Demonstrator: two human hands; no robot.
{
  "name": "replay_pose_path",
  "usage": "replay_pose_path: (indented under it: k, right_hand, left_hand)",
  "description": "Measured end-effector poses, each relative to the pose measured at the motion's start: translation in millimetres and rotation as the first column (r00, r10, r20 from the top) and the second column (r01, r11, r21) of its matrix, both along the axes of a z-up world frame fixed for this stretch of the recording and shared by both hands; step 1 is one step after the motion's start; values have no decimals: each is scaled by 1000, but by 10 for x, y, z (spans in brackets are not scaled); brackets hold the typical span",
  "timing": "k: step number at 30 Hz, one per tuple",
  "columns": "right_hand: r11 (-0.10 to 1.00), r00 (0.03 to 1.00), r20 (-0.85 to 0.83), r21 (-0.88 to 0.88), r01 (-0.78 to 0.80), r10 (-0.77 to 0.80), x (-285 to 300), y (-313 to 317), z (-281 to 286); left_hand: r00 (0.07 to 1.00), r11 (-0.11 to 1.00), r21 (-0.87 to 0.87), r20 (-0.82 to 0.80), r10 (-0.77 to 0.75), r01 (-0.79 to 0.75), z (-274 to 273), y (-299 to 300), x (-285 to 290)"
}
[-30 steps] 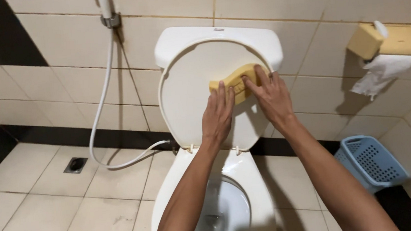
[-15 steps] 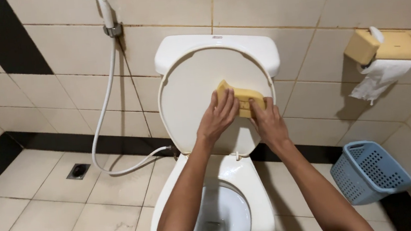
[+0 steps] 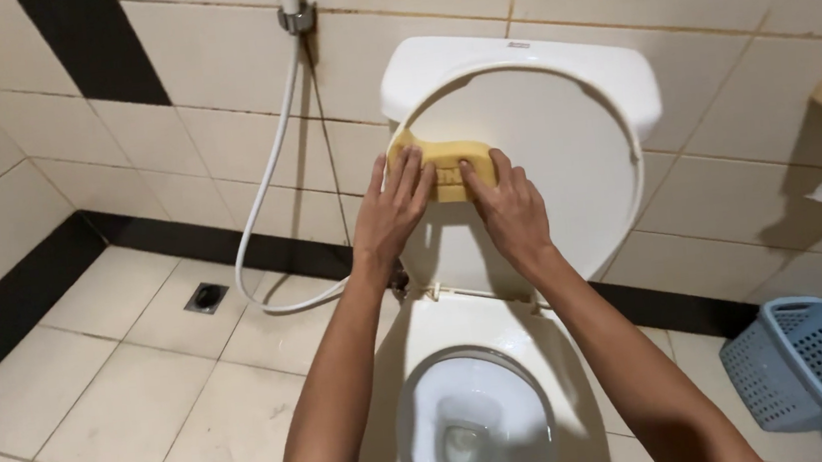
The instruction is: The person sprays cleaning solution onto the toilet seat and rim, then wipes the surfaces with a yellow sponge. They rinse the sponge under running water at the sink and continue wiping the toilet seat and rim.
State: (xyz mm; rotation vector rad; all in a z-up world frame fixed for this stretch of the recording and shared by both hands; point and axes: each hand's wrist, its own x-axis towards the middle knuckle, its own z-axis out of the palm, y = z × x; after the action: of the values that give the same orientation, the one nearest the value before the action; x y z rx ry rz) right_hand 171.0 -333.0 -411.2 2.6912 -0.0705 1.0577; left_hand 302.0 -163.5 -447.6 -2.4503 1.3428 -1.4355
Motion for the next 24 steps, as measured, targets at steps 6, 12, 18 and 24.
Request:
replay_pose_path:
  k: [6,12,18,24]
  right_hand:
    - [991,997,57,-126,-47,54,24,38,-171]
    - [989,999,29,-149,-17,21,-176,-88,-273]
    - [974,997,32,-213,75,-69,-521,-471,-127]
    - [974,987,53,-162,159,-152,-987,-812,148]
  left_hand:
    - [991,990,-100,-103,87,-97,-352,34,-262]
    - [939,990,-46,-325,111,-133,-333,-188,-651]
    - [988,980,-200,-148,-42,12,-536,-692,-713]
    - [986,975,-186,-88,-144,126,-174,-1158,-988]
